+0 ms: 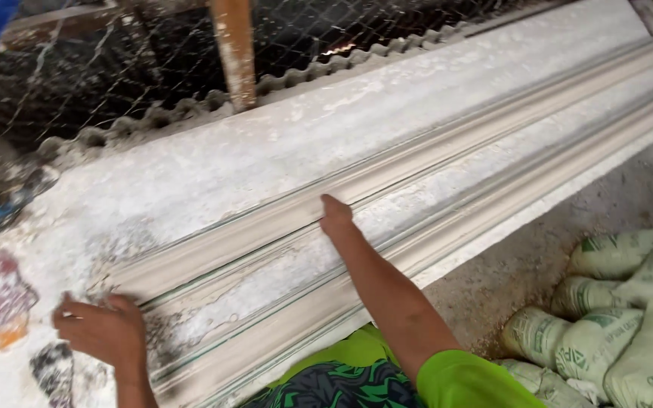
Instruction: Cleaning and smoothing the edges of decorative plaster cornices using a small metal scraper
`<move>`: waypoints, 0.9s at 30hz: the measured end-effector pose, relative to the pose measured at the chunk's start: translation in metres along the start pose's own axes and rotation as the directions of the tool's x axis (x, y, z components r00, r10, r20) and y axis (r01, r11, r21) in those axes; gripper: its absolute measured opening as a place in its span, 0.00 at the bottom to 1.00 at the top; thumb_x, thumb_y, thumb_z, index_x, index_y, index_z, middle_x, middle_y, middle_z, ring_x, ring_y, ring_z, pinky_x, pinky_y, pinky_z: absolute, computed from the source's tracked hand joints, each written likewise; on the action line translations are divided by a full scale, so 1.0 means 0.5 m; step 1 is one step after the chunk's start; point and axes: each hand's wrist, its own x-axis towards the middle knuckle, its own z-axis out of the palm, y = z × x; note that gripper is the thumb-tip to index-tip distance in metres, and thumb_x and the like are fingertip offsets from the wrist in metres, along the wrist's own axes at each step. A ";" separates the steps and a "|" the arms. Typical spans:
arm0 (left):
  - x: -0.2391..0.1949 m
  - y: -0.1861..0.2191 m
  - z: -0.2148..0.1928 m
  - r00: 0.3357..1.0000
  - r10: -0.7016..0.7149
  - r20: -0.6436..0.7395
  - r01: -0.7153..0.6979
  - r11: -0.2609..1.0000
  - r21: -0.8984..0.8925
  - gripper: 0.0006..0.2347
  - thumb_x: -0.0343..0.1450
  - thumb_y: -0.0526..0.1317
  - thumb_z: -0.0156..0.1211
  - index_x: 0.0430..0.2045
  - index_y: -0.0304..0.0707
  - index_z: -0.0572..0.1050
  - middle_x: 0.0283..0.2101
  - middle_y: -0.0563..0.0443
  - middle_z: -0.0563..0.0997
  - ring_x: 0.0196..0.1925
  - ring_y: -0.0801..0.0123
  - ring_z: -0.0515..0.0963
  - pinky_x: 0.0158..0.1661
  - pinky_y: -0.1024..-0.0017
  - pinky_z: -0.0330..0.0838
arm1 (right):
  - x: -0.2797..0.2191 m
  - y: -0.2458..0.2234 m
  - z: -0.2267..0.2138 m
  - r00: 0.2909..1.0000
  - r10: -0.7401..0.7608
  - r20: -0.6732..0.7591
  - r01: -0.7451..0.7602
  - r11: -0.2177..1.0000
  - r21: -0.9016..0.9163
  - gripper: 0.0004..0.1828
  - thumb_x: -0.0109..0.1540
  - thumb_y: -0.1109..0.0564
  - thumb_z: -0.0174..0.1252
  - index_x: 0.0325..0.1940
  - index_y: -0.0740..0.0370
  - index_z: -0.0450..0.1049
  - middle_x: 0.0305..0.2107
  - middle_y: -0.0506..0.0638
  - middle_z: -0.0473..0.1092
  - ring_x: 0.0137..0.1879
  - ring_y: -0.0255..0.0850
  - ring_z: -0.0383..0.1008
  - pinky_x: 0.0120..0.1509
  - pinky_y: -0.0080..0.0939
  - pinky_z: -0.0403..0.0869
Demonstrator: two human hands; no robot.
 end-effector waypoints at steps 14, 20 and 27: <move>-0.324 0.572 0.289 0.406 -0.037 0.913 0.903 0.168 -0.395 0.17 0.80 0.53 0.48 0.45 0.34 0.69 0.43 0.47 0.83 0.35 0.64 0.86 0.24 0.71 0.80 | -0.105 -0.094 -0.092 0.835 0.456 0.308 -0.419 0.163 0.893 0.29 0.55 0.36 0.70 0.25 0.68 0.78 0.14 0.58 0.69 0.20 0.44 0.69 0.24 0.44 0.61; -0.330 0.539 0.380 0.526 -0.363 0.769 0.849 0.166 -0.502 0.16 0.75 0.56 0.59 0.40 0.45 0.70 0.37 0.46 0.79 0.29 0.64 0.84 0.22 0.74 0.77 | -0.047 0.259 -0.292 0.829 -0.129 0.543 -0.557 -0.254 0.791 0.28 0.65 0.36 0.63 0.46 0.67 0.79 0.39 0.56 0.77 0.45 0.46 0.81 0.50 0.46 0.81; -0.343 0.602 0.327 0.509 -0.472 0.720 0.837 0.075 -0.542 0.14 0.73 0.50 0.62 0.36 0.41 0.69 0.33 0.48 0.76 0.26 0.69 0.76 0.21 0.78 0.70 | 0.340 1.092 -0.664 0.876 0.379 0.299 -0.087 -0.486 0.870 0.15 0.58 0.47 0.70 0.31 0.57 0.74 0.24 0.45 0.72 0.30 0.40 0.78 0.38 0.40 0.83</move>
